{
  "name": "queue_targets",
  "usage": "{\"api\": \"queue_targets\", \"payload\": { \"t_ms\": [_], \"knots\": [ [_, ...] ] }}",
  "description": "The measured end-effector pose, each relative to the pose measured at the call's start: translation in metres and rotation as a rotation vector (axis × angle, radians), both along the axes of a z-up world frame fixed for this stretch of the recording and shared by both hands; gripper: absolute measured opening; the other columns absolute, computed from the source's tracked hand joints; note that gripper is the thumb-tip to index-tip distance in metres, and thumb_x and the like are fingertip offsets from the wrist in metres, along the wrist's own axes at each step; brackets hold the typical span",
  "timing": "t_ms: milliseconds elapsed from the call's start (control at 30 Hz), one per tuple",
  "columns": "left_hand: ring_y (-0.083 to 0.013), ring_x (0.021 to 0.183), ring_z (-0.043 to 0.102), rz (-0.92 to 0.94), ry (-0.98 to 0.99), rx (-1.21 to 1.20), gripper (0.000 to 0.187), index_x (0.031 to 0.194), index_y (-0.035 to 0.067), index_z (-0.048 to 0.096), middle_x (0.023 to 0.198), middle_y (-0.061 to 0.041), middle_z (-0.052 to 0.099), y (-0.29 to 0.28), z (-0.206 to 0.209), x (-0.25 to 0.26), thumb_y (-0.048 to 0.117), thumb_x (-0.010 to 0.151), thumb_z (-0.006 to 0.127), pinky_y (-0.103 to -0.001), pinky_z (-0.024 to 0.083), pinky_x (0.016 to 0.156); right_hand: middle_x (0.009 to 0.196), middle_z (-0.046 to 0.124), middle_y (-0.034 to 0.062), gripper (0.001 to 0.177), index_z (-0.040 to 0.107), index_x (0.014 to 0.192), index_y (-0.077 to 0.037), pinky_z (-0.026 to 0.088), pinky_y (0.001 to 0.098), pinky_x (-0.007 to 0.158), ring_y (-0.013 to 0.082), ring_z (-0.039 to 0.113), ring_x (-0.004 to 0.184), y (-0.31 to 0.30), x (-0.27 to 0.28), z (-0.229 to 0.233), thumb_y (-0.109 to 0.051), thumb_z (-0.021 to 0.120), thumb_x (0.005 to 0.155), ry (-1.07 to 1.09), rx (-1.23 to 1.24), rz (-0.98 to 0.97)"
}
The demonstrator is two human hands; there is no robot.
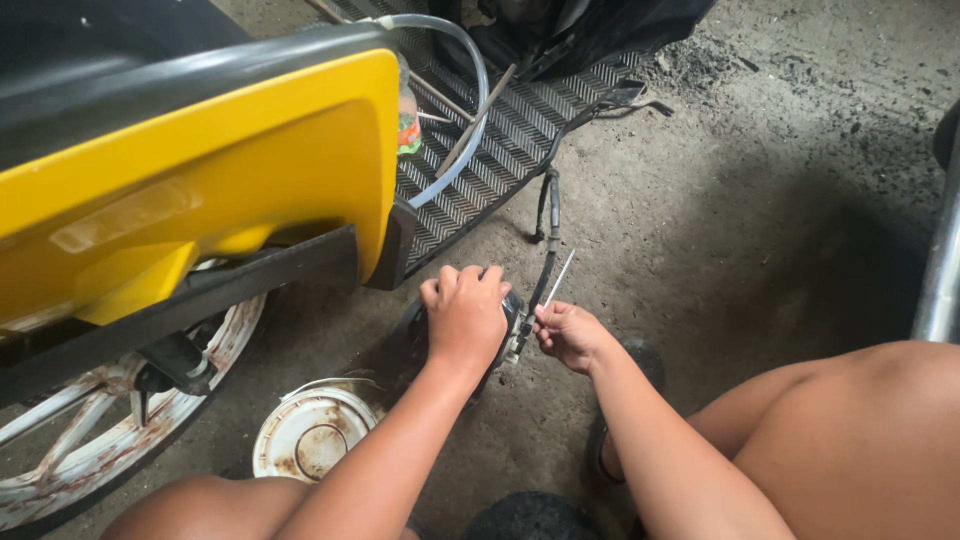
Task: The person is sitting on the ground and using a screwdriver and a hex key to tighten or remove screws on a black circular motorcycle component while holding it on their lap.
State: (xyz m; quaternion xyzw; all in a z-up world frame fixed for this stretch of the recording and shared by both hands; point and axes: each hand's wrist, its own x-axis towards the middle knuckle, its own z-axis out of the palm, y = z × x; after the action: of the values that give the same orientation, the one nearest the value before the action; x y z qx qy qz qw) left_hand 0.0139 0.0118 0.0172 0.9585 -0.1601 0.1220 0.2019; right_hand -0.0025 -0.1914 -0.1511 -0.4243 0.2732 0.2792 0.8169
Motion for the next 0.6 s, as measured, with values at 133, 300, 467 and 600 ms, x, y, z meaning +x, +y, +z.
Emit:
{"api": "queue_targets", "payload": {
  "t_ms": [133,300,467,600],
  "knots": [
    [-0.0322,0.097,0.059,0.009,0.01,-0.018,0.015,0.099,0.014,0.073,0.095,-0.006,0.07,0.002,-0.007,0.001,0.026,0.093,0.066,-0.052,0.041,0.089,0.073,0.064,0.0006,0.017,0.059,0.085,-0.01,0.045,0.0247,0.054,0.0091,0.054,0.057,0.0,0.001,-0.006,-0.018,0.069,0.096,0.031,-0.009,-0.005],
    [-0.0318,0.096,0.058,0.007,-0.004,-0.039,0.016,0.099,0.013,0.073,0.095,-0.007,0.069,0.005,-0.012,0.002,0.026,0.093,0.067,-0.052,0.042,0.087,0.072,0.064,-0.0005,0.015,0.06,0.085,-0.012,0.046,0.0244,0.053,0.0088,0.054,0.057,-0.002,0.005,-0.009,-0.019,0.068,0.096,0.021,0.013,0.021],
    [-0.0318,0.098,0.058,-0.021,-0.025,-0.057,0.016,0.1,0.013,0.073,0.097,-0.008,0.068,0.005,-0.014,0.002,0.026,0.093,0.067,-0.051,0.042,0.089,0.074,0.065,0.0007,0.013,0.061,0.087,-0.01,0.046,0.0243,0.055,0.0092,0.056,0.059,-0.008,0.011,-0.012,-0.015,0.068,0.097,0.003,0.019,0.061],
    [-0.0315,0.099,0.057,-0.032,-0.024,-0.047,0.015,0.1,0.013,0.073,0.097,-0.008,0.067,0.005,-0.013,0.0,0.025,0.094,0.067,-0.051,0.043,0.091,0.076,0.065,0.0018,0.009,0.064,0.091,-0.008,0.049,0.0254,0.059,0.0111,0.06,0.064,-0.011,0.009,-0.012,-0.014,0.065,0.098,-0.014,0.061,0.105]
  ]
}}
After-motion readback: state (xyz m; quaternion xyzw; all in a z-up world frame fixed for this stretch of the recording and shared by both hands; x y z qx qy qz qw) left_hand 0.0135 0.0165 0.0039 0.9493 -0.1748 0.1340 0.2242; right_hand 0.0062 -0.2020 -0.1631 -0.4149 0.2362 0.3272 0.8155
